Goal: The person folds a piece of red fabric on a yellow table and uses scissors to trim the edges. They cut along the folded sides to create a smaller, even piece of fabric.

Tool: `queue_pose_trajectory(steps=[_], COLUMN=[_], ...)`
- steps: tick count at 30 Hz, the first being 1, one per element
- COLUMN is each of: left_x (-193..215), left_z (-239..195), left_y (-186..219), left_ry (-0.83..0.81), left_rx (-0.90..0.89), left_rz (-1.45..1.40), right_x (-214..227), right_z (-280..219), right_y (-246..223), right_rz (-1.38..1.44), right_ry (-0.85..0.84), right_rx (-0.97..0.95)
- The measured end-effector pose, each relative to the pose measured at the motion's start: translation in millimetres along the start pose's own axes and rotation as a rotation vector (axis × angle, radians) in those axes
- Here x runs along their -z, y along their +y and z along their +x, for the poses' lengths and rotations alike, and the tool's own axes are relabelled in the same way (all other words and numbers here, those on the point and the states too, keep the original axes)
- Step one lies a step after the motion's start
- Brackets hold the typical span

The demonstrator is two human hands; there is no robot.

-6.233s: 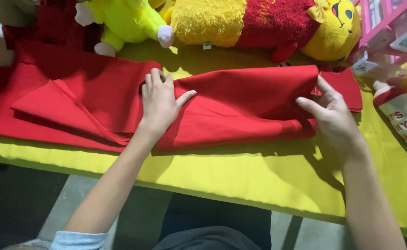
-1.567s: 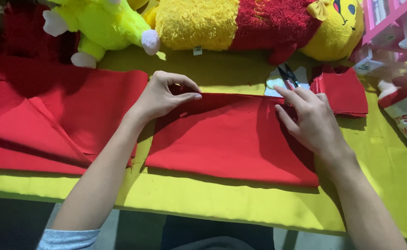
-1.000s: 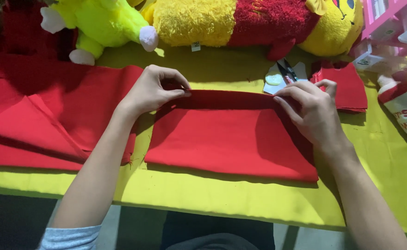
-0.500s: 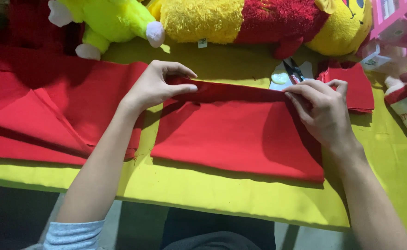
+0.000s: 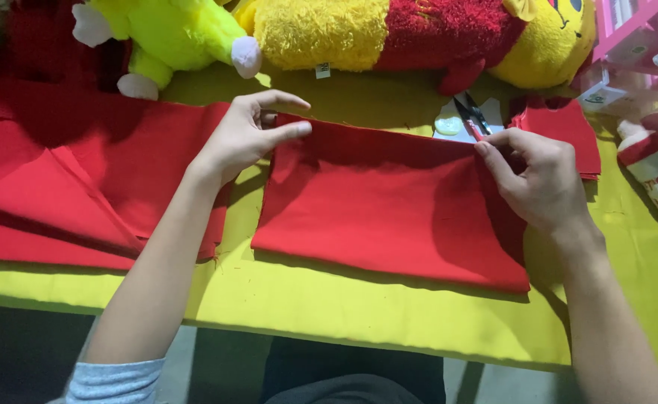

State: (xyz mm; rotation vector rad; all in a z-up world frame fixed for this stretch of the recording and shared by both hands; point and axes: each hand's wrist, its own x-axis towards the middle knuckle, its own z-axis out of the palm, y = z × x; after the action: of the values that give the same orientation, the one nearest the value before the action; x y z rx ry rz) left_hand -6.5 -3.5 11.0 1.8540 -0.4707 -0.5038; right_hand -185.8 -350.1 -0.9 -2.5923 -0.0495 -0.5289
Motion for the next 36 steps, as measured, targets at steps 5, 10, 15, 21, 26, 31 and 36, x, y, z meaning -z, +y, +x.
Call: queue_pose_trajectory(steps=[5,10,15,21,26,31,36], left_x=[-2.8,-5.6,-8.0,-16.5,-45.7,-52.7,-51.7], left_z=[4.1,9.7,6.7,4.3,-6.2,-14.6,-16.6], left_y=[-7.3,-18.7,-13.7,-14.5,-23.7,-21.6,-18.1], left_ry=[-0.009,0.048,0.028,0.138,-0.173,-0.338,-0.354], left_rx=[-0.036,-0.312,-0.326,-0.711,-0.766,-0.719,-0.791], left_rz=[0.074,0.131,0.368,0.739,0.647,0.855,0.876], right_x=[-2.8,-4.8,-20.4,-29.8,-35.9,-35.9,-34.2], right_z=[-1.5,-2.4,-3.5,2.6,1.2,-4.6,-13.8], right_y=[1.8,-1.9,1.8,-20.5,-38.1,-45.3,-67.9], right_rz=[0.135,-0.173,-0.51,-0.255,-0.158,-0.192,-0.119], right_ry=[0.007,0.093,0.055,0.054,-0.154,-0.327,-0.354], right_rx=[-0.124,0.103,0.133,0.266,0.278,0.274,0.4])
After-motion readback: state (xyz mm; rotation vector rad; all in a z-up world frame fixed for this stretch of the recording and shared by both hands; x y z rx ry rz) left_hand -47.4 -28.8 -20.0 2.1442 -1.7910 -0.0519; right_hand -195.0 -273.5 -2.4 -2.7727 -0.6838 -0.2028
